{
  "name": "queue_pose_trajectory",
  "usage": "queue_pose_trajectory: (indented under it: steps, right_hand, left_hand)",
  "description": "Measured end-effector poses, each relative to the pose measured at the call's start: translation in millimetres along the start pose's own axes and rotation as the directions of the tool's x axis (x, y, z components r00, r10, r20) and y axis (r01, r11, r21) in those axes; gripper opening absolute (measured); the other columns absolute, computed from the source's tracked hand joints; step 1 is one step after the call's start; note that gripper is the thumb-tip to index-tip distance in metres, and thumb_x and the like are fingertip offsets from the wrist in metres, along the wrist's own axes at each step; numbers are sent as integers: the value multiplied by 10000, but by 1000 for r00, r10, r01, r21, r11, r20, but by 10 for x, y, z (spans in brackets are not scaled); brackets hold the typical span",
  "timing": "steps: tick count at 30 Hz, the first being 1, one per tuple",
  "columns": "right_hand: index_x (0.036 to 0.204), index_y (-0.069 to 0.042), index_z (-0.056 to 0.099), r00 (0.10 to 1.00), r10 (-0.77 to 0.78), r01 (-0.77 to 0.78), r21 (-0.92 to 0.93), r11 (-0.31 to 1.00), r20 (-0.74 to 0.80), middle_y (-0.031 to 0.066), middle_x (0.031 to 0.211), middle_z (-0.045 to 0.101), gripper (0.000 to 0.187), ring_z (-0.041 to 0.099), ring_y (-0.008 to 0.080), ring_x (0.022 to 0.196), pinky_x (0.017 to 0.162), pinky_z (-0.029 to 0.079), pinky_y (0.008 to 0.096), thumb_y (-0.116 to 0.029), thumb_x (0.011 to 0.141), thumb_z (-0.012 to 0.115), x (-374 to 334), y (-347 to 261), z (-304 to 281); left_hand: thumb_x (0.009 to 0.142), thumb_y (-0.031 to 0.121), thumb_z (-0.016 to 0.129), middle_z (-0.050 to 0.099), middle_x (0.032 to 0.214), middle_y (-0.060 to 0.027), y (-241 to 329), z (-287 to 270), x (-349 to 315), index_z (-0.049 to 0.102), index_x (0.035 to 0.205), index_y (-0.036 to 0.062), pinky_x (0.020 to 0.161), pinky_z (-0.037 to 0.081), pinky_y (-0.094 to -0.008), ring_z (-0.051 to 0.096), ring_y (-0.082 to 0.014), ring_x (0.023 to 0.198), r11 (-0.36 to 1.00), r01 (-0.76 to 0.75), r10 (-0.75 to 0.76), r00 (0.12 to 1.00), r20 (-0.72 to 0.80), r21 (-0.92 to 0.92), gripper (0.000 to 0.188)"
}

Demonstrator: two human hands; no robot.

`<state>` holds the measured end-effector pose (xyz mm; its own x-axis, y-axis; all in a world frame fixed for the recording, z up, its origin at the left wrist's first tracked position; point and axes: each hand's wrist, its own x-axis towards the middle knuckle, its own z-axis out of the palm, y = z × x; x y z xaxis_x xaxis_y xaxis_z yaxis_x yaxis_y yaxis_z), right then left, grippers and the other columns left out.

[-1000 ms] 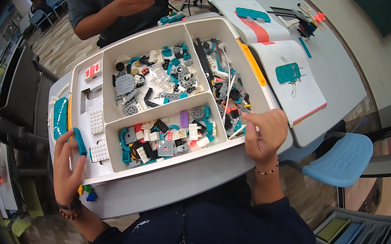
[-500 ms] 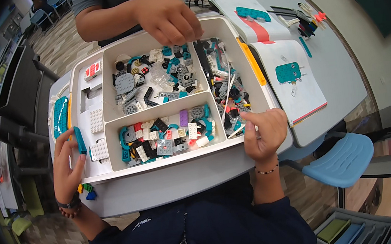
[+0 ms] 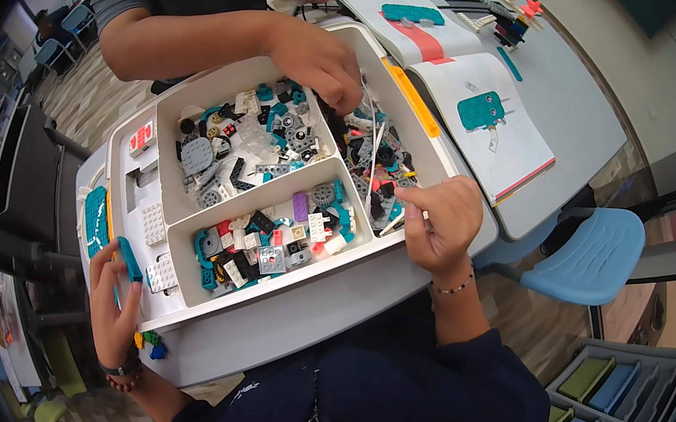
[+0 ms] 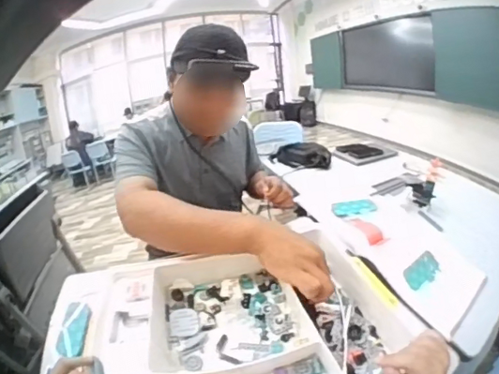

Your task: The person assembles LEGO Technic parts at a table, picking up beams, gears, and connectors from a compartmentalized tray and snapping them together. They handle a black wheel and attach it to a teal axle, then connect additional beams and small components. A second person across the table also assembles parts.

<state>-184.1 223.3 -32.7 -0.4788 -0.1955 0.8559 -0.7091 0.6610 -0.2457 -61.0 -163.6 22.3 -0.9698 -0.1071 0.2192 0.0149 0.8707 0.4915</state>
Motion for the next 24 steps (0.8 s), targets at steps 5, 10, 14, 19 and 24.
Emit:
queue_pose_trajectory:
  steps: [5, 10, 14, 19, 24]
  right_hand:
    - [769, -72, 643, 1000, 0, 0, -1, 1000, 1, 35, 640, 572, 139, 484, 222, 596, 686, 398, 348, -36, 671, 552, 7, 4, 6]
    - [775, -75, 646, 1000, -12, 12, -11, 1000, -7, 37, 640, 570, 145, 484, 222, 593, 689, 397, 349, -36, 673, 552, 7, 5, 19]
    - [781, -74, 649, 1000, 0, 0, 4, 1000, -3, 40, 648, 574, 157, 483, 224, 592, 687, 396, 350, -29, 672, 545, 18, -24, 10]
    - [786, -64, 651, 1000, -6, 6, -5, 1000, 6, 41, 664, 581, 171, 480, 226, 594, 680, 396, 358, -20, 664, 540, 0, -33, 13]
    - [805, -39, 647, 998, 55, -58, 98, 993, 31, 50, 669, 580, 170, 483, 214, 593, 700, 396, 348, -10, 684, 531, -8, -26, -17]
  left_hand:
    - [712, 72, 558, 438, 1277, -159, -22, 1, -14, 525, 904, -9, 930, 354, -354, 454, -295, 1138, 1000, 3, -3, 1000, 4, 29, 211]
    - [718, 68, 563, 445, 1271, -153, -14, -7, -9, 518, 903, -10, 926, 360, -351, 456, -298, 1138, 1000, -18, 18, 1000, 5, 20, 206]
    - [721, 63, 579, 455, 1260, -150, -57, 8, -14, 517, 904, -14, 912, 372, -345, 468, -299, 1124, 999, -36, 36, 999, -14, 23, 208]
    - [716, 46, 553, 445, 1260, -160, -17, -3, -26, 485, 895, -17, 974, 326, -352, 437, -296, 1163, 998, 53, -52, 999, 7, -37, 202]
    - [728, 93, 594, 472, 1242, -142, -63, -8, -29, 525, 898, 0, 875, 402, -347, 501, -297, 1064, 999, -29, 30, 999, -30, 18, 206]
